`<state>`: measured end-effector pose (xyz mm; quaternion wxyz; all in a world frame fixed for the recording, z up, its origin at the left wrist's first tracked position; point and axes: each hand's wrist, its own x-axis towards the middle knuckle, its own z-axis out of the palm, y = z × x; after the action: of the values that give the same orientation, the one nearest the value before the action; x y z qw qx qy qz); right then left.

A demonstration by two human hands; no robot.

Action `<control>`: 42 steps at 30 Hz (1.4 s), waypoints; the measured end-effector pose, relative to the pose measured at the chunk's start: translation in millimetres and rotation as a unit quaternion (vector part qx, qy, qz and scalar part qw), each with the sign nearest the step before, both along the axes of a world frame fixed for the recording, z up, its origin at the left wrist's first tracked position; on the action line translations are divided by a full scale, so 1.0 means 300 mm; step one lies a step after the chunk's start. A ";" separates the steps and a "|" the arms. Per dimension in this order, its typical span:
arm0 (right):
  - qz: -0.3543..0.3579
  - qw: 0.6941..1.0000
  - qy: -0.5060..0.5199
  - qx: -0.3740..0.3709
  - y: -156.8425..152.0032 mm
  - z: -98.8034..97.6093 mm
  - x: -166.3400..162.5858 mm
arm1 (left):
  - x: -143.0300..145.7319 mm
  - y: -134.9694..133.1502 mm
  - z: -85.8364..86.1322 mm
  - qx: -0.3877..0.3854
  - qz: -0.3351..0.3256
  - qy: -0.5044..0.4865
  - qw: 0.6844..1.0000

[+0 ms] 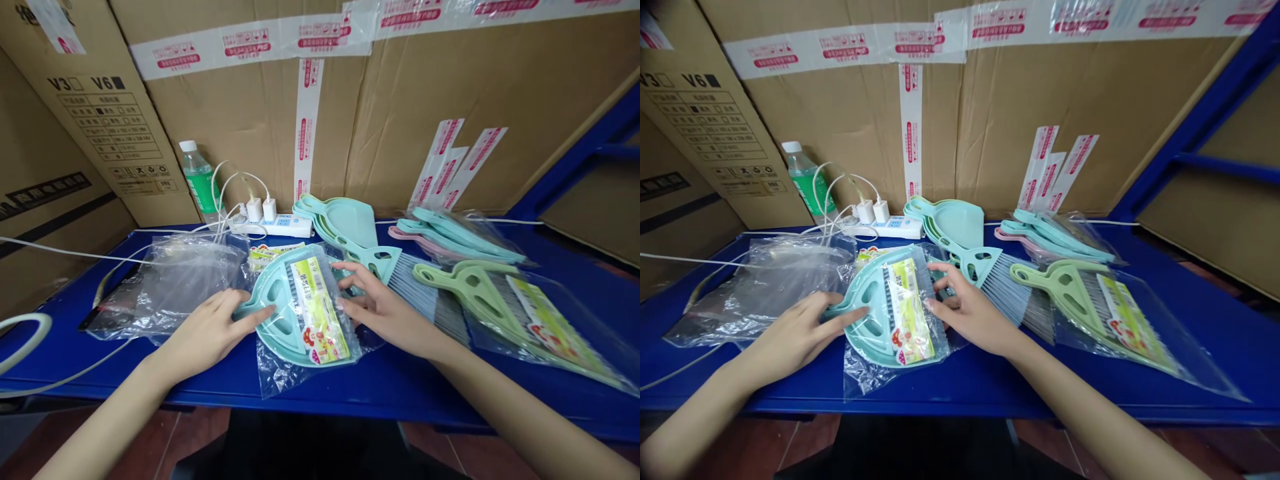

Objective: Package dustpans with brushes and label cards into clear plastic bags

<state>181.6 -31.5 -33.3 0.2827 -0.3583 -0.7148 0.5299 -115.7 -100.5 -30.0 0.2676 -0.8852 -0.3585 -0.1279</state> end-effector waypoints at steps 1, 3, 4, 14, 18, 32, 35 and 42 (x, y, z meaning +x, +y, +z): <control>-0.002 1.000 0.000 0.000 -0.001 0.002 -0.001 | 0.000 0.000 0.001 -0.004 0.000 -0.003 1.000; -0.007 1.000 -0.003 0.002 -0.002 0.005 -0.005 | 0.000 0.000 0.001 -0.012 0.002 -0.010 1.000; -0.007 1.000 -0.006 0.004 -0.002 0.006 -0.007 | 0.001 0.000 0.000 -0.015 0.002 -0.012 1.000; 0.029 0.996 -0.083 0.004 0.004 0.026 -0.003 | 0.018 -0.012 -0.007 -0.033 0.026 -0.009 0.999; 0.049 0.995 -0.046 -0.068 0.008 0.041 -0.003 | 0.014 -0.014 -0.009 -0.026 0.021 -0.007 0.999; -0.093 0.980 -0.095 0.149 0.030 0.080 -0.067 | 0.008 -0.027 -0.004 -0.012 0.024 -0.013 1.000; -0.198 0.921 -0.146 0.301 0.073 0.141 -0.012 | -0.001 -0.028 -0.005 -0.010 0.024 -0.028 0.999; -0.210 0.873 -0.217 0.382 0.218 0.242 -0.032 | -0.076 -0.064 0.036 -0.037 0.083 -0.124 0.988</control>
<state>172.0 34.0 39.1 0.3397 -0.4704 -0.8127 0.0527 -138.4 -119.7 -19.2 0.1976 -0.8388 -0.4660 -0.2005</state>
